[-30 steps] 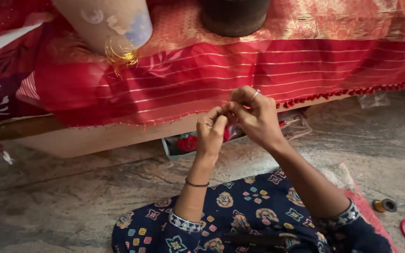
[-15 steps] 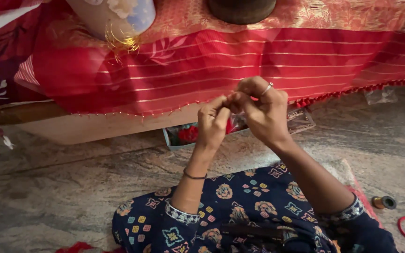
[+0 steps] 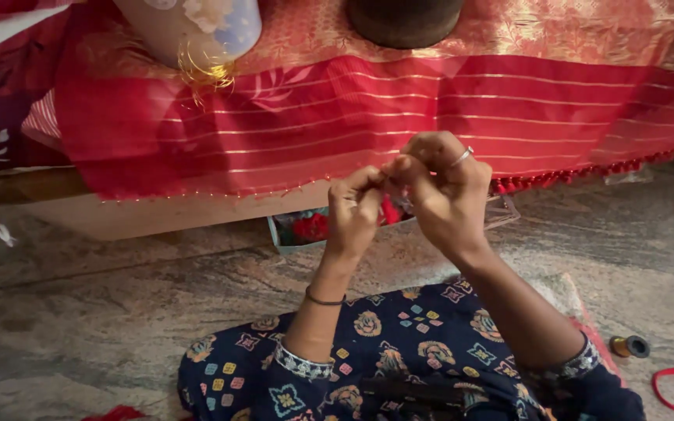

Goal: Sewing red decorative tassels onto the border of a red and gold sari.

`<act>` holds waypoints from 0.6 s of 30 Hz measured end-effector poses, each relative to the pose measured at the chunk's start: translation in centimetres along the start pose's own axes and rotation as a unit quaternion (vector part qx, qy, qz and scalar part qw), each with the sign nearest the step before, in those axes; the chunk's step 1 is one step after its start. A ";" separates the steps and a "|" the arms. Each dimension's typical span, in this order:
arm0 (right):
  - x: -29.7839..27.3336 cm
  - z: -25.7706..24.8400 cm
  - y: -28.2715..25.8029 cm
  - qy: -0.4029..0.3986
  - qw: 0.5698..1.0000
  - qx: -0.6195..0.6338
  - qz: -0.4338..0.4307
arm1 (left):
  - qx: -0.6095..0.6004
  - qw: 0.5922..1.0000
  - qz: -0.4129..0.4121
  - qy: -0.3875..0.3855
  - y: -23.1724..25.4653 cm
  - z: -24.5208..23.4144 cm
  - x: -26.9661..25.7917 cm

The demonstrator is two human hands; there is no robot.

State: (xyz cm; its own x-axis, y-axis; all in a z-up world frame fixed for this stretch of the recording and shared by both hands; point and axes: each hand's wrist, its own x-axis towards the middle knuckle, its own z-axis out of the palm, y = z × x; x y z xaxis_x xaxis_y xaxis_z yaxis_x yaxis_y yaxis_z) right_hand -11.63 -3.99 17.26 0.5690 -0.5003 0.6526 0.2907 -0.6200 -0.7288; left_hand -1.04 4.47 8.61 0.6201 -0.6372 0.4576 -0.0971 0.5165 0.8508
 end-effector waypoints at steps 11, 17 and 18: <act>1.6 -0.6 0.0 -0.130 0.990 -0.042 0.023 | -0.017 0.996 -0.082 0.024 1.6 -0.1 0.8; 1.7 -0.5 0.4 -0.096 0.980 -0.112 -0.134 | -0.028 0.993 -0.109 0.020 1.5 -0.2 0.6; 1.7 -0.5 0.8 -0.089 0.992 -0.041 -0.085 | -0.002 0.995 -0.099 0.020 1.4 -0.2 0.5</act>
State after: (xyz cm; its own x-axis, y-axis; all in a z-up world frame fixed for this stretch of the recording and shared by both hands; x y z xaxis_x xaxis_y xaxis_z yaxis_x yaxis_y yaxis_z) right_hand -10.79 -5.66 17.89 0.6454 -0.2741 0.7130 0.3349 -0.7374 -0.5866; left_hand -0.76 4.97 9.96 0.6572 -0.7034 0.2706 0.0325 0.3852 0.9223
